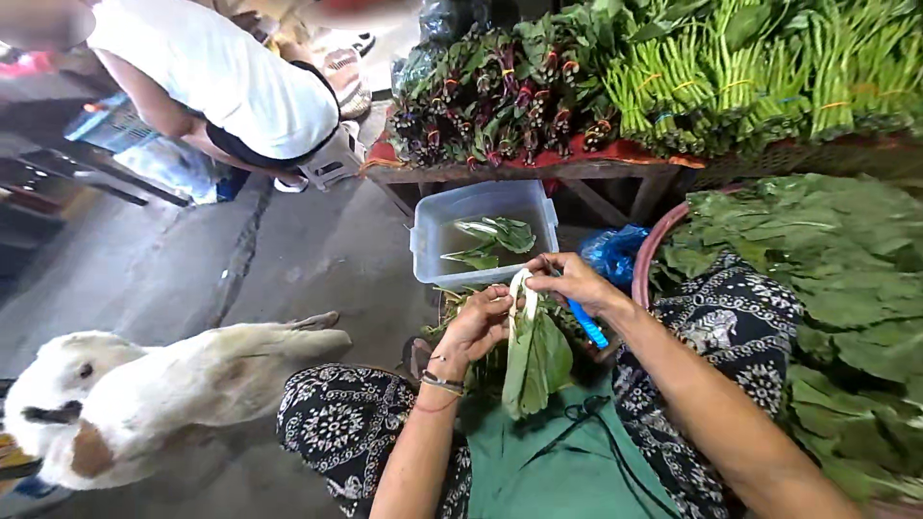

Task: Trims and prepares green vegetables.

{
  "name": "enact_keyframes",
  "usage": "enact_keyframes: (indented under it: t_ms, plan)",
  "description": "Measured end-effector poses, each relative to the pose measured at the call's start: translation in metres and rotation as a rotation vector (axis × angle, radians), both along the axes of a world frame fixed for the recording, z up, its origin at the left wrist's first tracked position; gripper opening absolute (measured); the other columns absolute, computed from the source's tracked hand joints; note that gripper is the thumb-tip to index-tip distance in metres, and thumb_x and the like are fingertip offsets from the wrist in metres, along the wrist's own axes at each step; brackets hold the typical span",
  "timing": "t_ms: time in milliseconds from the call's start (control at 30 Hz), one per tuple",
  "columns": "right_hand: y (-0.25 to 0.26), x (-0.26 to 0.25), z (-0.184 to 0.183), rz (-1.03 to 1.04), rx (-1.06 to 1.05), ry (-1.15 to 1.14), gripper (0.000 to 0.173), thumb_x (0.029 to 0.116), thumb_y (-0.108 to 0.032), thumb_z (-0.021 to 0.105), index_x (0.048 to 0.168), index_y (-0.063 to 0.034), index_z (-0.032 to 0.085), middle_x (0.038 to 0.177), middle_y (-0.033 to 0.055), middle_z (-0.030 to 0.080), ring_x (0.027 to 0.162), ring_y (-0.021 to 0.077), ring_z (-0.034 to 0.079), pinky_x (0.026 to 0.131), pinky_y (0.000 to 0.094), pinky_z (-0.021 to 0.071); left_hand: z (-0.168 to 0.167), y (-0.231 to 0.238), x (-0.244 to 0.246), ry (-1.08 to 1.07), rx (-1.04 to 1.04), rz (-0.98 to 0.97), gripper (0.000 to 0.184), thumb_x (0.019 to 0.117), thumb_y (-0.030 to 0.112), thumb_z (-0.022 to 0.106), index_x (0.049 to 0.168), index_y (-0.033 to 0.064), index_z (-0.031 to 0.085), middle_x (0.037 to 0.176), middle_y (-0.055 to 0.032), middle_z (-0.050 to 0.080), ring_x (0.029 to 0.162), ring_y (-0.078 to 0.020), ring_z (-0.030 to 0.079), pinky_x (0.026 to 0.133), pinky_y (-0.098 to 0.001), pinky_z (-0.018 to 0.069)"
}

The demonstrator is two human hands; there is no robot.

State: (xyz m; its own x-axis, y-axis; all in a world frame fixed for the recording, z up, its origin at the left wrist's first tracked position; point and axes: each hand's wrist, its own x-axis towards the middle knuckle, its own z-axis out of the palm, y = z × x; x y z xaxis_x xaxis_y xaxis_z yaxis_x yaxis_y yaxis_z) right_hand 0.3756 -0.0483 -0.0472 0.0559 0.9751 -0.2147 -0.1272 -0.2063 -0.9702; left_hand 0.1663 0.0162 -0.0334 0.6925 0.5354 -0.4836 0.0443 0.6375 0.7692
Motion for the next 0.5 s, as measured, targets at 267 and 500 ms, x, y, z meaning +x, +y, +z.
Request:
enact_keyframes:
  t_ms: [267,500]
  plan:
    - [0.0,0.008,0.0,0.025,0.026,0.051,0.02,0.0922,0.0,0.067,0.112,-0.0028,0.069,0.077,-0.0001,0.068,0.046,0.0012,0.044,0.043,0.0172,0.0386,-0.011,-0.002,0.0,-0.018,0.12,-0.046,0.039,0.0956,0.006,0.059,0.133,0.0019,0.048,0.108,-0.0097,0.073,0.092,-0.0169,0.072,0.082,-0.0329,0.0596]
    - [-0.004,-0.004,0.002,-0.058,0.174,-0.089,0.018,0.0955,-0.006,0.062,0.111,-0.0043,0.071,0.095,0.0008,0.069,0.051,-0.0001,0.046,0.047,0.0178,0.0412,-0.015,-0.012,0.017,0.065,0.562,0.11,0.04,0.0857,-0.002,0.071,0.123,-0.0059,0.058,0.102,-0.0101,0.071,0.085,-0.0154,0.071,0.08,-0.032,0.061]
